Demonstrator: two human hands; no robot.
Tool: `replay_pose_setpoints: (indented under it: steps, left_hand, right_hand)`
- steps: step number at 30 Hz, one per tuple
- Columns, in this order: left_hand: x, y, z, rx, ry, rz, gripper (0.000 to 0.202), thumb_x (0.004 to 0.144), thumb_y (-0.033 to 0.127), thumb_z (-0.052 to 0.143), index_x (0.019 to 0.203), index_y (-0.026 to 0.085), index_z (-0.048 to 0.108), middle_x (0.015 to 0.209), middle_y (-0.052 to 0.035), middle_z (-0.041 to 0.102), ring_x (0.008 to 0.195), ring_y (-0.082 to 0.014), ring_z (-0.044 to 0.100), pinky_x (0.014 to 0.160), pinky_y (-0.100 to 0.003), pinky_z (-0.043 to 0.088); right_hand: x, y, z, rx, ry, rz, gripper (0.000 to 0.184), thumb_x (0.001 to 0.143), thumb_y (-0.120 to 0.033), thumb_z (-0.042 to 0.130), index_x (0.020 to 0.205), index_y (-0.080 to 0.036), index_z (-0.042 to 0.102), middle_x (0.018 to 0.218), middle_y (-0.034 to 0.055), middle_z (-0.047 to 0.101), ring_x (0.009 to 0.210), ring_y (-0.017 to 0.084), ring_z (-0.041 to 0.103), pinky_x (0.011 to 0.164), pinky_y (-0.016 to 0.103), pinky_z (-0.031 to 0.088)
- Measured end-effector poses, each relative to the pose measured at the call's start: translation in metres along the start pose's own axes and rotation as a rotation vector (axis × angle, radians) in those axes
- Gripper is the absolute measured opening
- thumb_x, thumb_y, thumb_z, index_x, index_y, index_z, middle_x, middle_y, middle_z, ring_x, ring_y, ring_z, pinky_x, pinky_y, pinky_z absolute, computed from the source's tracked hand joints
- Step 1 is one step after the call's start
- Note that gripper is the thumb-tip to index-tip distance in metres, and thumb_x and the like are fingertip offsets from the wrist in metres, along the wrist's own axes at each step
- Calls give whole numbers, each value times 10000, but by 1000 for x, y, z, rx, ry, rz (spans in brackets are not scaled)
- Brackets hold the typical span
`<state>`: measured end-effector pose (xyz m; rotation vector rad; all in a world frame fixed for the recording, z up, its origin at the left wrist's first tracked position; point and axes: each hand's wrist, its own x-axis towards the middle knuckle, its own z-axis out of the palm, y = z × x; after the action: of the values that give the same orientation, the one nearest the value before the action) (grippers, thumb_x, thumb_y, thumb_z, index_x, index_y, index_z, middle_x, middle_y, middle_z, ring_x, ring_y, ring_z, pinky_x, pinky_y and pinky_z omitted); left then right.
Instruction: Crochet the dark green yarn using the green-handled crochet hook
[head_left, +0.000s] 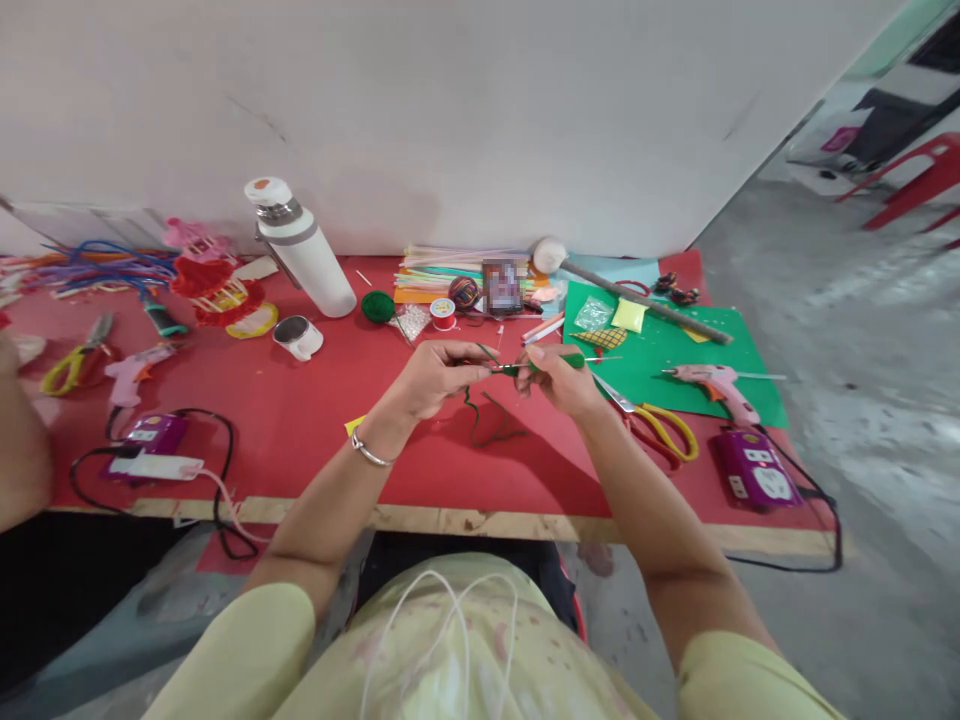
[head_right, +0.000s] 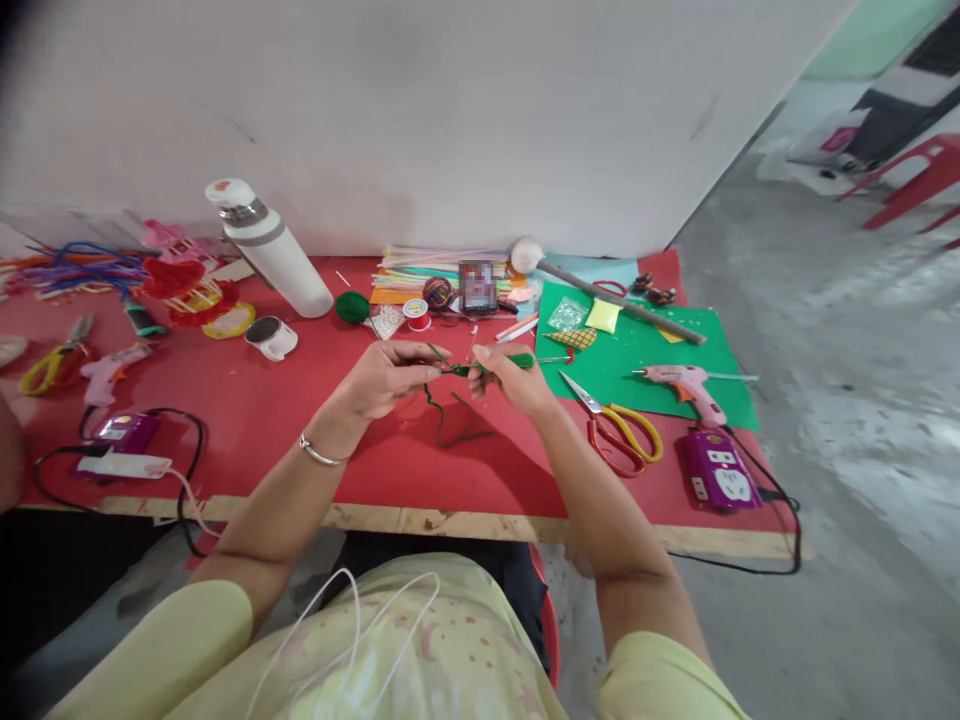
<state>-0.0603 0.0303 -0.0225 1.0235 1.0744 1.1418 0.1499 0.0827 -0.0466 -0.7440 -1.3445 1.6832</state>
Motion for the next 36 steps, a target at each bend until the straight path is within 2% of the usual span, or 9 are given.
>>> replay_pose_setpoints:
  steps: [9,15,22,29,32,36]
  left_hand:
    - [-2,5,4,-95,-35,-83,291,588,204,916,868,150,854,520,41,521,392,-6,279,415,-218,109]
    - [-4,7,8,-65,-19,-87,298,591,212,921,871,141,846,548,23,565,403,-7,297,421,-212,125]
    - [-6,7,9,9,-6,-41,269,614,235,908,854,139,836,558,17,578,415,-17,304,417,-214,159]
    - [-7,2,8,114,47,55,263,647,257,891,883,149,844,535,32,543,429,-31,309,425,-214,197]
    - [-8,-1,8,199,116,157,239,670,268,883,875,152,845,582,5,616,480,-61,408,460,-220,294]
    - [-11,-7,14,280,210,312,176,682,261,870,819,155,839,811,-71,778,684,-143,621,639,-271,490]
  right_hand:
    - [2,-6,-9,-113,-77,-62,405,824,-534,789,659,-165,756,610,39,702,517,162,650,488,293,545]
    - [-3,-18,-12,-262,-149,-141,408,882,-512,729,641,-184,751,615,40,712,544,164,653,551,303,562]
    - [-8,-28,-10,-379,-170,-203,453,913,-559,679,651,-193,730,632,41,714,575,170,652,572,303,540]
    - [-17,-32,-7,-630,-190,-358,478,1017,-525,553,668,-222,674,651,47,669,624,175,596,627,326,479]
    - [-22,-33,-4,-789,-174,-451,477,1043,-490,512,650,-237,608,642,31,600,633,169,520,642,330,433]
    - [-29,-30,3,-928,-156,-556,456,1060,-414,489,647,-230,545,635,10,512,609,152,442,615,328,361]
